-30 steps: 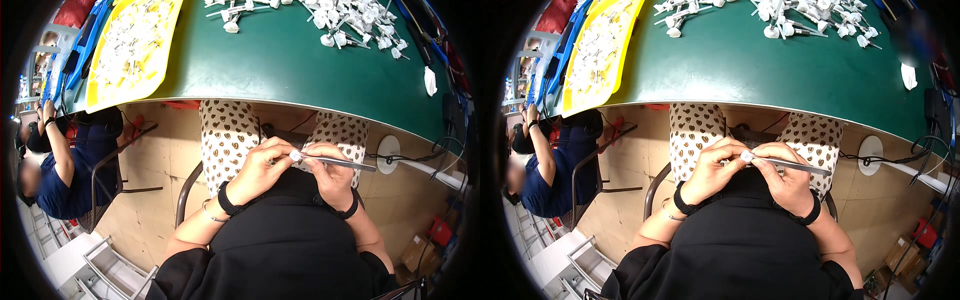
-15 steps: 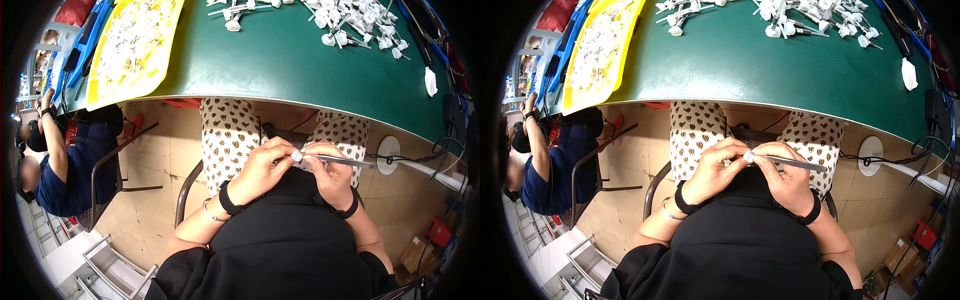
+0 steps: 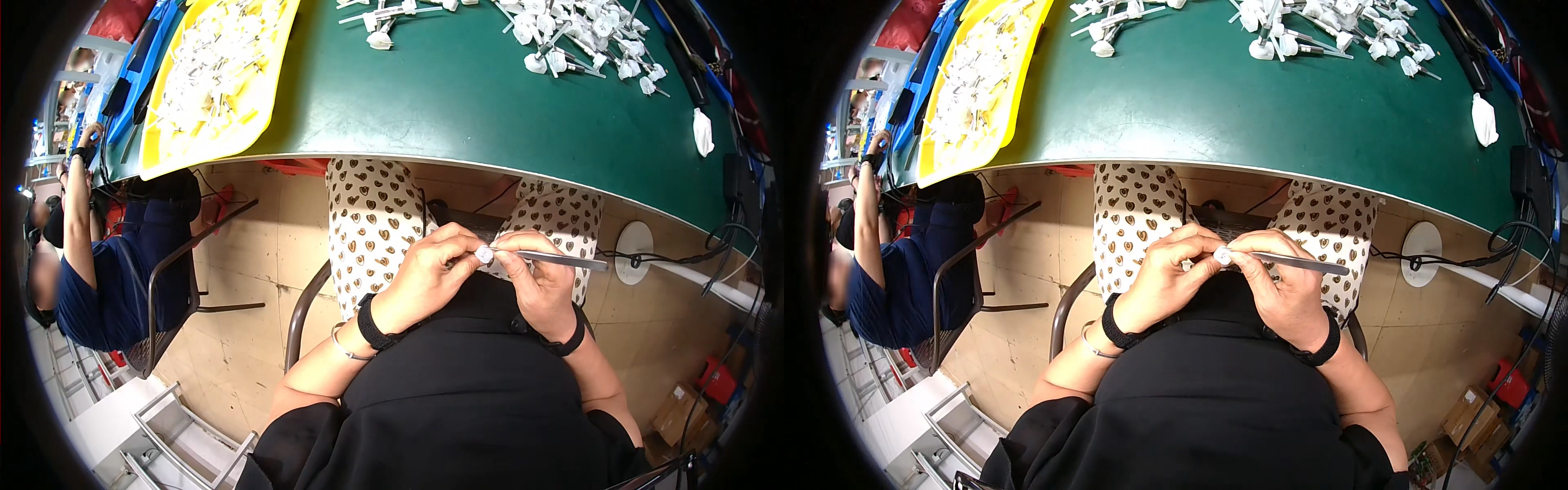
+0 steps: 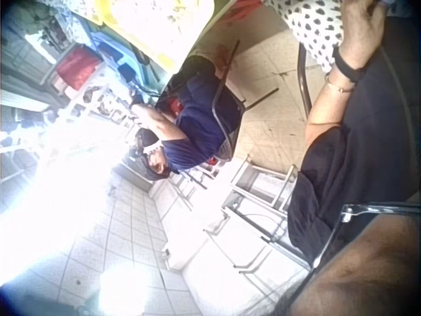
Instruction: The person repeatedly picks up small white plastic components from a green table and uses a metal tool to press or adjust a part on each component. Finished pieces are placed into a yellow tray. The process is repetitive and continues throughout the clip.
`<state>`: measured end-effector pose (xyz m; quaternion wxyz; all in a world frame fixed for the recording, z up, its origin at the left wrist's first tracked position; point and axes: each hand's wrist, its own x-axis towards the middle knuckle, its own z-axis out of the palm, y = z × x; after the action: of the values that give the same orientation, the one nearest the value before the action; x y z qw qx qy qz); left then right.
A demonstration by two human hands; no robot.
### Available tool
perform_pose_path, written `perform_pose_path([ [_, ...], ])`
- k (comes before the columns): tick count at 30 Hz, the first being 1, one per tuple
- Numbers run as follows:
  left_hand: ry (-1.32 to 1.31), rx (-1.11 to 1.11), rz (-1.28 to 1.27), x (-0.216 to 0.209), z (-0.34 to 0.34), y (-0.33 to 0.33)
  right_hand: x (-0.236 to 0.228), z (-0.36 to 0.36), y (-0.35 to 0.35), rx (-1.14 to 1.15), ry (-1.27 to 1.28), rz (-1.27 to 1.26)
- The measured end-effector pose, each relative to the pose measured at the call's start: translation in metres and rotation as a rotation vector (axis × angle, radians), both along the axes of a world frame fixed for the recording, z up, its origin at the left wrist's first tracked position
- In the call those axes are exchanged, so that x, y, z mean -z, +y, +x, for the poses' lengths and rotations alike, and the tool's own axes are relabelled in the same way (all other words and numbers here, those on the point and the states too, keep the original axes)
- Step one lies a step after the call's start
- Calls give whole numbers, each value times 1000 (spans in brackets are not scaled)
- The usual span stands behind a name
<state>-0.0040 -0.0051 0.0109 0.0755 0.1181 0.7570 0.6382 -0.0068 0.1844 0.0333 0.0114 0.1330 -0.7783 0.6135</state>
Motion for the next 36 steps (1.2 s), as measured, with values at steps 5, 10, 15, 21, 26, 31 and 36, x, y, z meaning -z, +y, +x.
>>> perform_pose_path([
  [5, -12, 4, -4, -1, 1, 0, -3, -3, 0, -40, 24, 32],
  [10, -3, 35, -20, 1, 2, -2, -8, -9, 1, -122, 62, 97],
  [15, 2, 69, -10, 3, 2, -5, -9, -10, 4, -184, 56, 109],
  [21, -49, 35, 77, 8, 2, -3, 4, 6, 0, 53, -203, -228],
  [26, -29, 43, 60, 5, 1, -3, 0, 2, 1, -10, -88, -90],
  [31, 11, 31, 32, 7, 2, -1, 1, 1, 1, -29, -48, -49],
  [36, 41, 29, 11, 8, 2, -1, 2, 1, 1, -31, -45, -30],
])
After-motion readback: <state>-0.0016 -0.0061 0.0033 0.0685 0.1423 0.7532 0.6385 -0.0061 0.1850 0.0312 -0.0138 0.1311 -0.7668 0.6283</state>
